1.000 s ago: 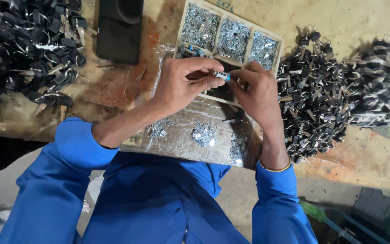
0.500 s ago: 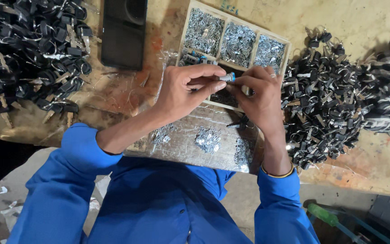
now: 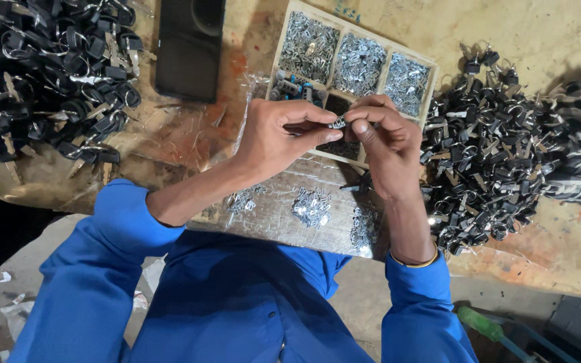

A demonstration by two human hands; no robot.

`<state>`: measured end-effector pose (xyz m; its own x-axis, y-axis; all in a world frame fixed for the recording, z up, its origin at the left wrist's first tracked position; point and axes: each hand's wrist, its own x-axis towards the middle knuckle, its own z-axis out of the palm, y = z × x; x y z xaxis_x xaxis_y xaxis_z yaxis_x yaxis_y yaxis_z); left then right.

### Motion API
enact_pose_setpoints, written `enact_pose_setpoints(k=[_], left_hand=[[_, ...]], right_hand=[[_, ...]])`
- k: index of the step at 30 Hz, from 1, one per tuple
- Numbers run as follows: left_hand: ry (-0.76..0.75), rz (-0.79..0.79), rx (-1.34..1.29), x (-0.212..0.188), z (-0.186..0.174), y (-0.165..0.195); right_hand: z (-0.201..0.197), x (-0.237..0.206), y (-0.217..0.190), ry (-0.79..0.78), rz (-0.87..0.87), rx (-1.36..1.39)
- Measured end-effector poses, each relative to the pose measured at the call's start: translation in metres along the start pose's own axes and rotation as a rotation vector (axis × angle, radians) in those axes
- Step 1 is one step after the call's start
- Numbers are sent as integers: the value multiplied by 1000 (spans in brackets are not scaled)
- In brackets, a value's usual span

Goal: The person sits at a workbench assembling small lock cylinders by hand. They pick tiny pin and spring components from a compartment tray, insert them into a cylinder body held in the other hand, and place finished cylinders with piles of key blanks on the bench.

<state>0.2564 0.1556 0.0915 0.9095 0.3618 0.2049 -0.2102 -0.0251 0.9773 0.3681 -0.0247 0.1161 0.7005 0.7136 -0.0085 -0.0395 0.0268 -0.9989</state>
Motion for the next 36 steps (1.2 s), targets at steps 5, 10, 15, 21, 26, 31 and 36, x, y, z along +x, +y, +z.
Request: enact_pose_setpoints(k=[5,10,15,21,26,31,36], left_hand=[[6,21,67,-1,-1,0],[21,32,39,-2,-2,-2],[27,26,12,-4,-2,-1],[22,57,37,-4,-1,0],[20,59,55,-4,0,0],[18,61,66,-3,0,-1],[26,51,64,-4,2,0]], right_hand=[[6,0,0,-11,-91,-156],[12,1,-5,5,-184,-359],[5,0,-14,-66,-337,-588],[-3,-2,-6,227,-182,-502],[-3,-1,1,52,-145,-130],[0,-4,0,-14,5,-26],[1,-3,-2,-26,-46,-144]])
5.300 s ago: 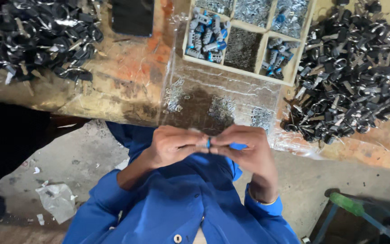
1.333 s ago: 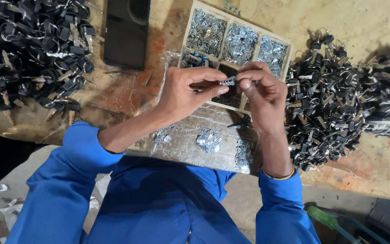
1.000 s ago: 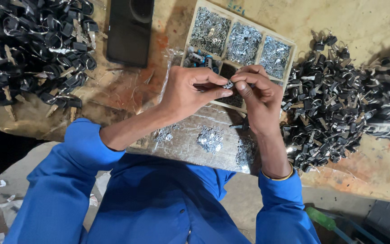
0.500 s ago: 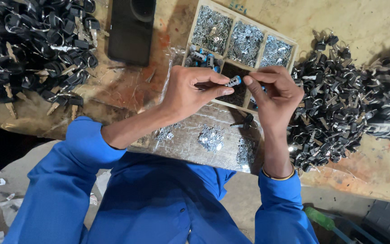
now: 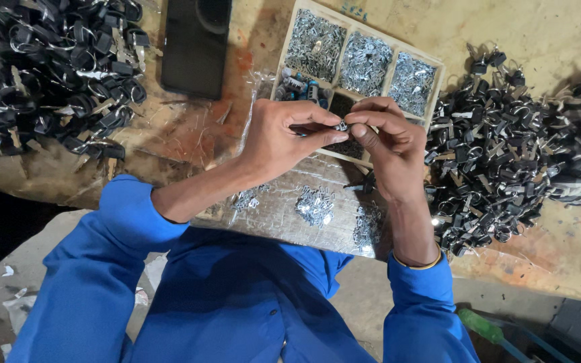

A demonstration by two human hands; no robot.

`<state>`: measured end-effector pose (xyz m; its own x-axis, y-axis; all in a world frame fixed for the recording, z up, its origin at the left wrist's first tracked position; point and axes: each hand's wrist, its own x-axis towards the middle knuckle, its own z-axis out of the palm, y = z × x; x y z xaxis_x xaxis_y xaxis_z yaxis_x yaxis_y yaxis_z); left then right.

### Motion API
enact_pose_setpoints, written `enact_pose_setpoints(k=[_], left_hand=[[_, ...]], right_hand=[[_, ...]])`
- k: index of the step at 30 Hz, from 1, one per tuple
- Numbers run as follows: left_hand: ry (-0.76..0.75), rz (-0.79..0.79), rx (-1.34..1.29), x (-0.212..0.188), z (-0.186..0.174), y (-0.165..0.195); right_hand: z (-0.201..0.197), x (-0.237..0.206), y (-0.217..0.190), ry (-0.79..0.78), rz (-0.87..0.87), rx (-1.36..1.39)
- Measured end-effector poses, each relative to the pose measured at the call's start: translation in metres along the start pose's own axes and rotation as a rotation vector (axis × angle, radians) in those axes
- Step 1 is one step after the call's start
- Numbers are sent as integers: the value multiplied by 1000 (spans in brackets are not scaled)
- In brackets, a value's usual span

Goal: The person sits at a workbench assembling small lock cylinders by hand. They pick tiny pin and spring components from a compartment tray, insert them into a cylinder body held in the other hand, and place finished cylinders with piles of key blanks on the bench.

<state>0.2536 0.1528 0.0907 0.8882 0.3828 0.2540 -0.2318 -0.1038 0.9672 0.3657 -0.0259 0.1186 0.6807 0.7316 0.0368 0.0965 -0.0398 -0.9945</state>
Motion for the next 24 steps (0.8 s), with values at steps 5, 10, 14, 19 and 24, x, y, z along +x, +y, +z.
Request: enact_pose_setpoints(k=[5,10,14,19,24], left_hand=[[1,-8,5,0,0,1],[10,-7,26,-1,0,1],[15,-16,10,-1,2,-1],[13,-8,-10,-2,2,-3],[-3,-13,-4,-4,-1,-4]], right_hand=[[1,-1,-5,-7,-60,-155],[9,-4,-8,48,-87,-218],[15,-5,-8,96,-57,-187],[11,-5,-10,67,-111,-274],[7,-5,-9,48,-210,-348]])
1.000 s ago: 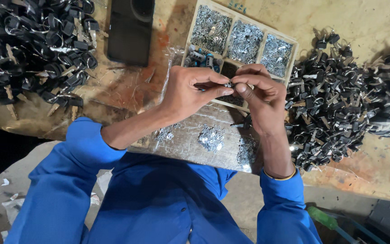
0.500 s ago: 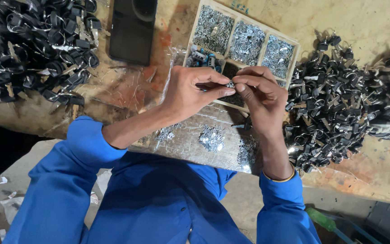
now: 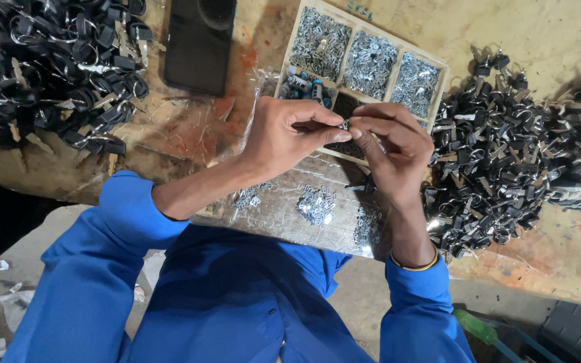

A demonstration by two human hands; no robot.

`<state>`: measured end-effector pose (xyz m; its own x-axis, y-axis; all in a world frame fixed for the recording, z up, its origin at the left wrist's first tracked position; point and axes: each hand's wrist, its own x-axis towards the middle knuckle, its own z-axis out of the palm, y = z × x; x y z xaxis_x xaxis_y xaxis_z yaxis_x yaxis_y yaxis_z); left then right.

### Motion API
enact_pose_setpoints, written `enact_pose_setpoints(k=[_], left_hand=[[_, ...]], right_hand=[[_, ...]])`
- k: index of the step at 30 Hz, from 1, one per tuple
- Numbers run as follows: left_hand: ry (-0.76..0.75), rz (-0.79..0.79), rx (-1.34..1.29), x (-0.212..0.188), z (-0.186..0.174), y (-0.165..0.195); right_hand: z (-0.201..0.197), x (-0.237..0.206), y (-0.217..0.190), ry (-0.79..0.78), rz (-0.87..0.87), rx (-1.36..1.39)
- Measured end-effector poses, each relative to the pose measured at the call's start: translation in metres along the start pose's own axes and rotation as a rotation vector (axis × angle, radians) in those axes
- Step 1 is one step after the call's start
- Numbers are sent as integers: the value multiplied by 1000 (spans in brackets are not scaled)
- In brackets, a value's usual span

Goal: The person sits at a workbench assembling small lock cylinders by hand. They pick tiny pin and spring components from a compartment tray, insert them into a cylinder body held in the other hand, and place finished cylinders with piles of key blanks on the bench.

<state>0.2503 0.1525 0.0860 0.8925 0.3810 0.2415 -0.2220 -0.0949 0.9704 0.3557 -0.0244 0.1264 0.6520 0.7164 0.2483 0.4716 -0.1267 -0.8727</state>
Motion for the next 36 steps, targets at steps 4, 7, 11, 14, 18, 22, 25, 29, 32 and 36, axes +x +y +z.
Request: enact_pose_setpoints(k=[4,7,11,14,18,22,25,29,32,36], left_hand=[[-14,10,-50,0,0,-1],[-13,-6,-78,0,-1,-2],[-7,-34,-116,-1,0,-2],[-1,-23,-96,0,-1,-2],[-4,-35,-107,1,-2,-2],[-3,-36,-101,1,-1,0],[0,-27,-57,0,-1,1],[4,-1,-31,0,2,-2],[-13,81,54,1,2,-5],[-19,112,91,-1,3,-7]], right_hand=[[-2,1,0,-39,-168,-148],[0,2,0,-23,-242,-234],[4,-2,0,35,-256,-285],[5,-3,1,31,-224,-283],[6,-5,2,94,-208,-208],[6,-2,-1,89,-68,-41],[3,0,-9,8,-112,-211],[0,1,-21,-38,-180,-336],[-5,3,-24,-82,-219,-366],[-10,6,-22,-114,-158,-279]])
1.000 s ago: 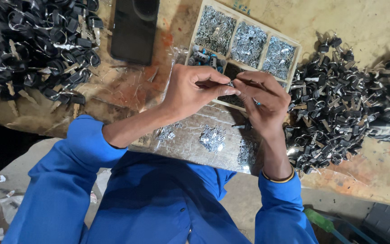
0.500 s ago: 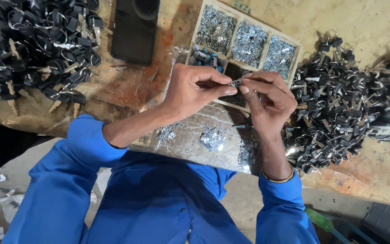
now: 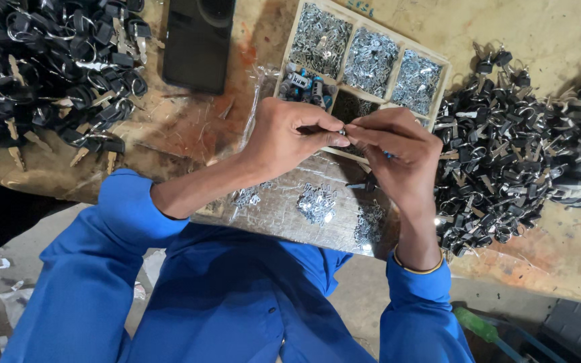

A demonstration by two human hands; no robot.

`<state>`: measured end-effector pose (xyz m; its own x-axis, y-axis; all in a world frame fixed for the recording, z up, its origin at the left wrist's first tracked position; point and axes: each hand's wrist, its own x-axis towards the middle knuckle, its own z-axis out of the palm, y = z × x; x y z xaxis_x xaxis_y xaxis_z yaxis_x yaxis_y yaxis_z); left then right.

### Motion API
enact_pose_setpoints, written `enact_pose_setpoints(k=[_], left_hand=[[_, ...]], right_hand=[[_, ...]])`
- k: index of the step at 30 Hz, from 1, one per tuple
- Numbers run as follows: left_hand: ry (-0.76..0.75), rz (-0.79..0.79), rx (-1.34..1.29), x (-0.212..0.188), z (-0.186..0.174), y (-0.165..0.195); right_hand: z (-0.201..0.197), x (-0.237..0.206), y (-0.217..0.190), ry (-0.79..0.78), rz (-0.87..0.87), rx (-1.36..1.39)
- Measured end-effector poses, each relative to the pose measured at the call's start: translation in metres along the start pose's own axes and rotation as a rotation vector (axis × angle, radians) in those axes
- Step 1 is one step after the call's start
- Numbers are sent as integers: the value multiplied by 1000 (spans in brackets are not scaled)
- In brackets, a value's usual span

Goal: The person sits at a workbench assembling small lock cylinders by hand. They pick tiny pin and spring components from a compartment tray, insert them into a cylinder body held in the other hand, and place finished cylinders with piles of key blanks on the bench.

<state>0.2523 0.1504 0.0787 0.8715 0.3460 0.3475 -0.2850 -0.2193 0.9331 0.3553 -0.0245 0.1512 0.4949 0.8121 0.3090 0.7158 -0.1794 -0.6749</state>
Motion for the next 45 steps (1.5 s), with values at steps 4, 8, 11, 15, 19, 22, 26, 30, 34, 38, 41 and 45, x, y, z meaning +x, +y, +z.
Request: enact_pose_setpoints(k=[4,8,11,15,19,22,26,30,34,38,41,45], left_hand=[[-9,6,-21,0,-1,0],[-33,-30,-38,-1,-2,0],[-40,-11,-37,-1,-2,-2],[-57,-20,-53,-2,0,-2],[-33,-31,-49,-1,-1,-1],[-4,-61,-65,-1,-1,2],[18,-21,-96,1,-4,2],[19,-38,-97,2,-5,2],[16,-51,-106,2,-5,1],[17,-29,-86,4,-4,1],[1,-33,-81,4,-5,2],[-6,-22,-88,4,-4,3]], right_hand=[[-3,0,2,-40,74,51],[-2,-2,2,-38,85,40],[-1,-3,3,-32,101,43],[-1,-1,10,-22,157,119],[-6,-2,16,-58,175,163],[0,-2,20,22,206,-109],[13,3,27,-97,53,-475],[7,2,26,-55,109,-394],[4,3,24,-30,63,-401],[5,3,24,53,122,-254],[10,1,24,124,293,168],[9,2,25,62,347,176]])
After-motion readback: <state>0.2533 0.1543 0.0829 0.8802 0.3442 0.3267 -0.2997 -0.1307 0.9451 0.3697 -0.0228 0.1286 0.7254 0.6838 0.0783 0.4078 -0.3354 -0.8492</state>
